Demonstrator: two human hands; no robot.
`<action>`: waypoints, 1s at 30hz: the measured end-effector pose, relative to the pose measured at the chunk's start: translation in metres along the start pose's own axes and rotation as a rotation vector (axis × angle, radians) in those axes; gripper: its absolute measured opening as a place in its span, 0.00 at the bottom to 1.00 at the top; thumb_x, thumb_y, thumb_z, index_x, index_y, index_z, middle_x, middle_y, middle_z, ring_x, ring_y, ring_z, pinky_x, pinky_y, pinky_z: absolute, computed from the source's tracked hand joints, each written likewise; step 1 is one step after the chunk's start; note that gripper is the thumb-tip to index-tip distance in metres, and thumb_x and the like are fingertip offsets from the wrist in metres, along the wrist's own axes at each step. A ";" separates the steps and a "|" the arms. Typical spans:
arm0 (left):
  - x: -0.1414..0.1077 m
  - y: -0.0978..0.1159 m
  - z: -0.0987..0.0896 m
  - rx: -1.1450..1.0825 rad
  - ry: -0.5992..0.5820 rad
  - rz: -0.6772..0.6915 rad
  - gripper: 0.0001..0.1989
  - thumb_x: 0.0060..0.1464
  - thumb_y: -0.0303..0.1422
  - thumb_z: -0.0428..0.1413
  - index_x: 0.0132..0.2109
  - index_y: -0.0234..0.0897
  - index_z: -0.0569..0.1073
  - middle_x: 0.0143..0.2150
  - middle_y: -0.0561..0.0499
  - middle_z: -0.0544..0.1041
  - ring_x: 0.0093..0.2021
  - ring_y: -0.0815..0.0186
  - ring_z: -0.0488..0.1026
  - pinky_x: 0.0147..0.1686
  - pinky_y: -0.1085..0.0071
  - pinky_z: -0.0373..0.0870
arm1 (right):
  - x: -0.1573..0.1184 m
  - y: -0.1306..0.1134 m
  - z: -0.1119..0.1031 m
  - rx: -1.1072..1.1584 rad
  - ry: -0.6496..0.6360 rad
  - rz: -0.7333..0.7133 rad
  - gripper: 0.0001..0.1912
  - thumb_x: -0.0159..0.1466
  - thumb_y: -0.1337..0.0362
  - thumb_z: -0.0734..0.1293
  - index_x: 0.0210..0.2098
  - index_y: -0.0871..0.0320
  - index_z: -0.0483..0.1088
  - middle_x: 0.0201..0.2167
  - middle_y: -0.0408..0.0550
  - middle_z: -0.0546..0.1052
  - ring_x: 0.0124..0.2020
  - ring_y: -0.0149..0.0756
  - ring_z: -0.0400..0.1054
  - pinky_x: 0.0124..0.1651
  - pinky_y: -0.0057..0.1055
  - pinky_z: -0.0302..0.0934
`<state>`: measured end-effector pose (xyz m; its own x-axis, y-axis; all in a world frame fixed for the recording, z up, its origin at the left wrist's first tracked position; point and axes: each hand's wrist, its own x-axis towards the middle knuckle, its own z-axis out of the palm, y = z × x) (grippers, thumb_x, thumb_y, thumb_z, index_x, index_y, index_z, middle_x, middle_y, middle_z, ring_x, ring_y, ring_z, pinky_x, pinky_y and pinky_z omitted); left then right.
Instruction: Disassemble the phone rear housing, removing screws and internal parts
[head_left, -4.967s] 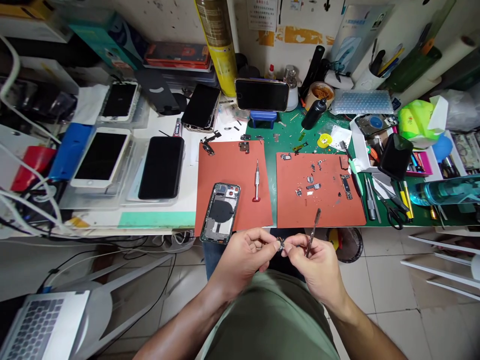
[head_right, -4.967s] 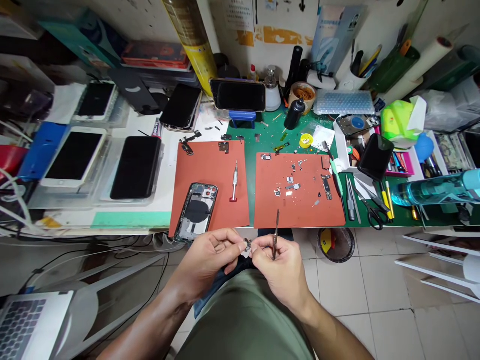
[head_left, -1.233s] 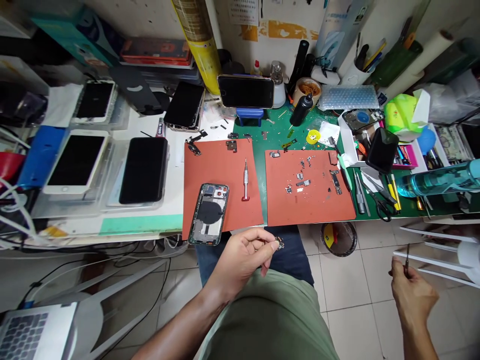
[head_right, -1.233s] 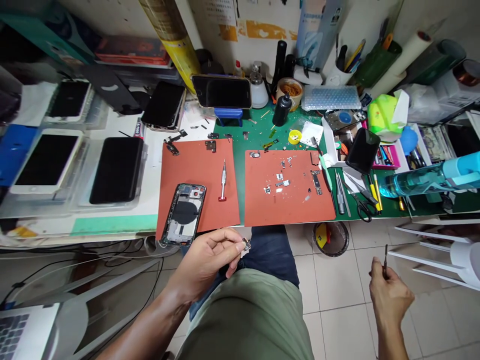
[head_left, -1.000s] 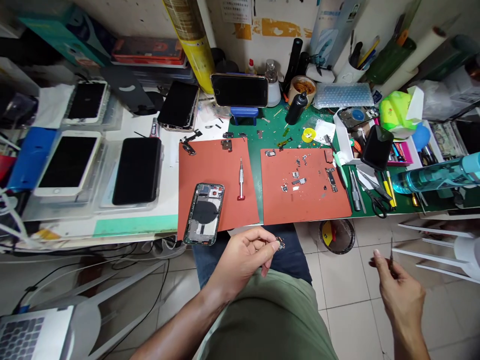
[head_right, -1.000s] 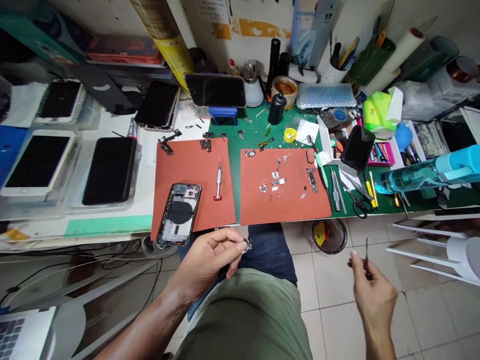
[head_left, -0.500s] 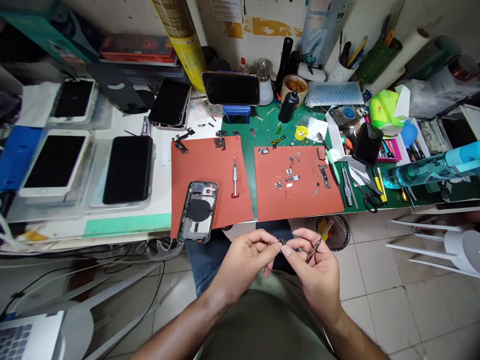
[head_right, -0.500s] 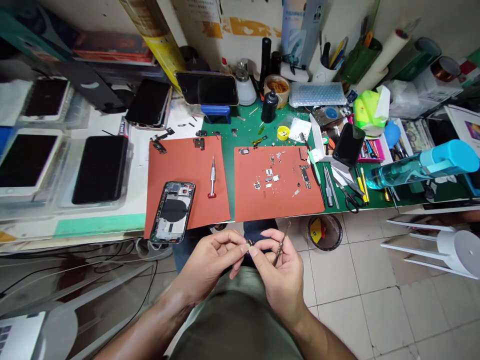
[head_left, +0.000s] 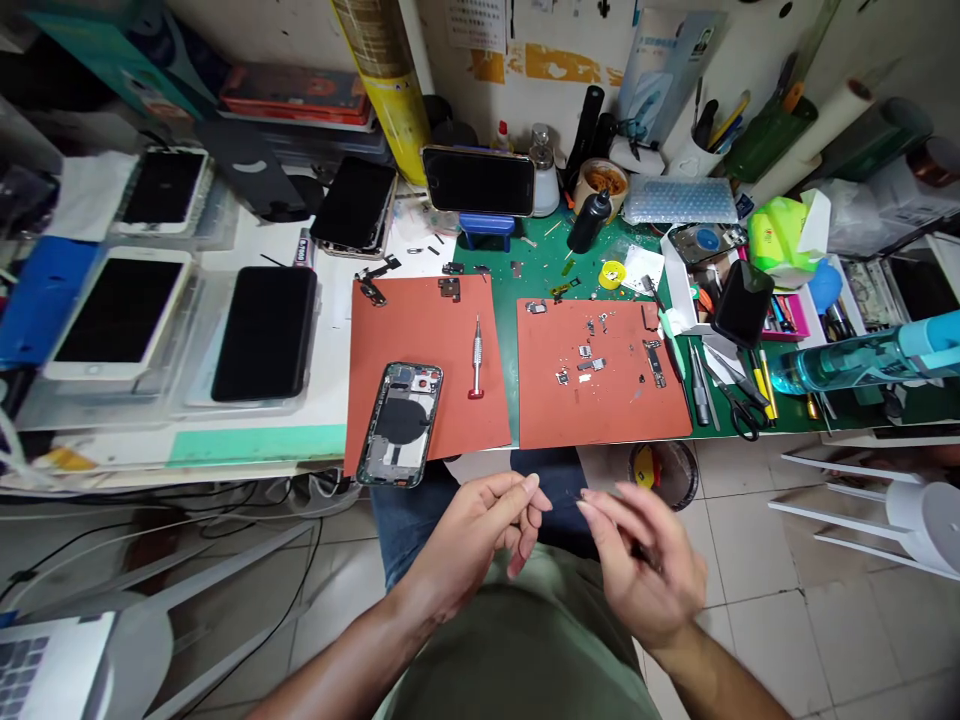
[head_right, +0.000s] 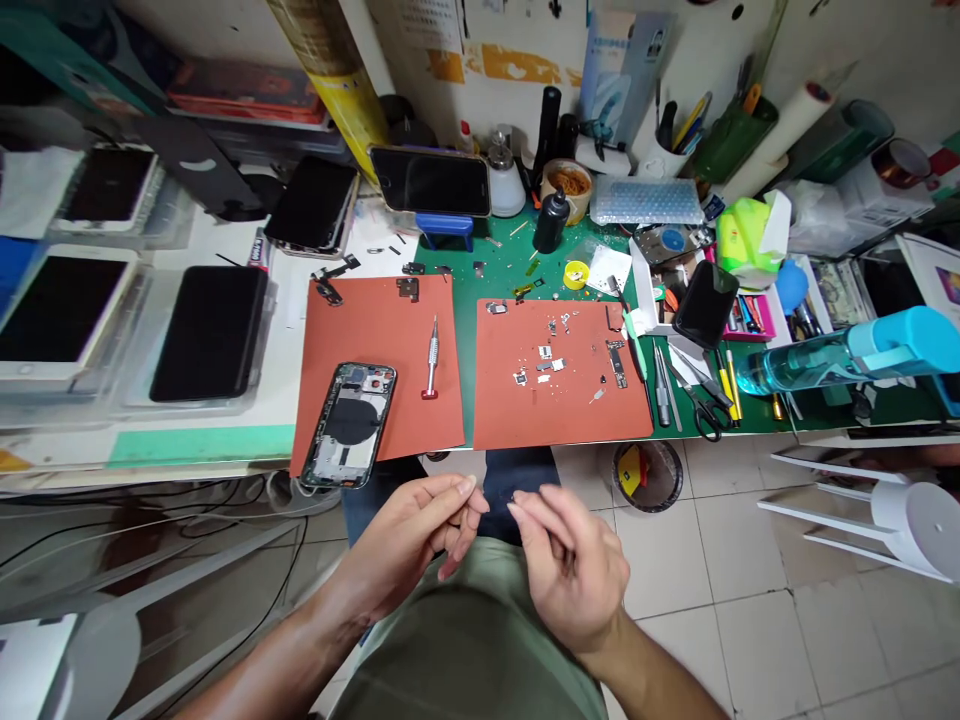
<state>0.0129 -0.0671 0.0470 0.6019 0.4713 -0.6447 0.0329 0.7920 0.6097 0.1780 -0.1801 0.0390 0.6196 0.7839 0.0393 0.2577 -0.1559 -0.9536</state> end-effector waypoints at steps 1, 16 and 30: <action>-0.001 0.002 0.000 0.009 -0.026 -0.025 0.24 0.60 0.55 0.65 0.36 0.35 0.78 0.24 0.55 0.70 0.21 0.71 0.66 0.17 0.77 0.63 | 0.004 0.002 -0.007 -0.061 -0.067 -0.101 0.13 0.61 0.60 0.81 0.44 0.47 0.79 0.35 0.46 0.88 0.25 0.37 0.76 0.28 0.35 0.71; 0.000 0.025 -0.007 0.204 -0.169 -0.038 0.16 0.56 0.45 0.67 0.34 0.37 0.76 0.20 0.55 0.73 0.18 0.72 0.65 0.19 0.76 0.65 | 0.075 -0.034 -0.020 -0.433 -0.478 -1.495 0.06 0.67 0.72 0.73 0.37 0.56 0.83 0.32 0.48 0.87 0.18 0.26 0.64 0.14 0.26 0.50; 0.011 0.020 -0.005 0.396 -0.033 0.100 0.20 0.58 0.50 0.63 0.36 0.35 0.76 0.23 0.57 0.70 0.20 0.71 0.66 0.22 0.74 0.64 | 0.048 -0.019 0.007 0.072 -0.540 0.450 0.22 0.68 0.44 0.73 0.37 0.59 0.78 0.26 0.40 0.65 0.25 0.28 0.50 0.27 0.31 0.44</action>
<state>0.0167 -0.0444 0.0497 0.6425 0.5207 -0.5621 0.2741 0.5289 0.8032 0.1976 -0.1354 0.0565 0.1947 0.8442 -0.4993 0.0017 -0.5094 -0.8606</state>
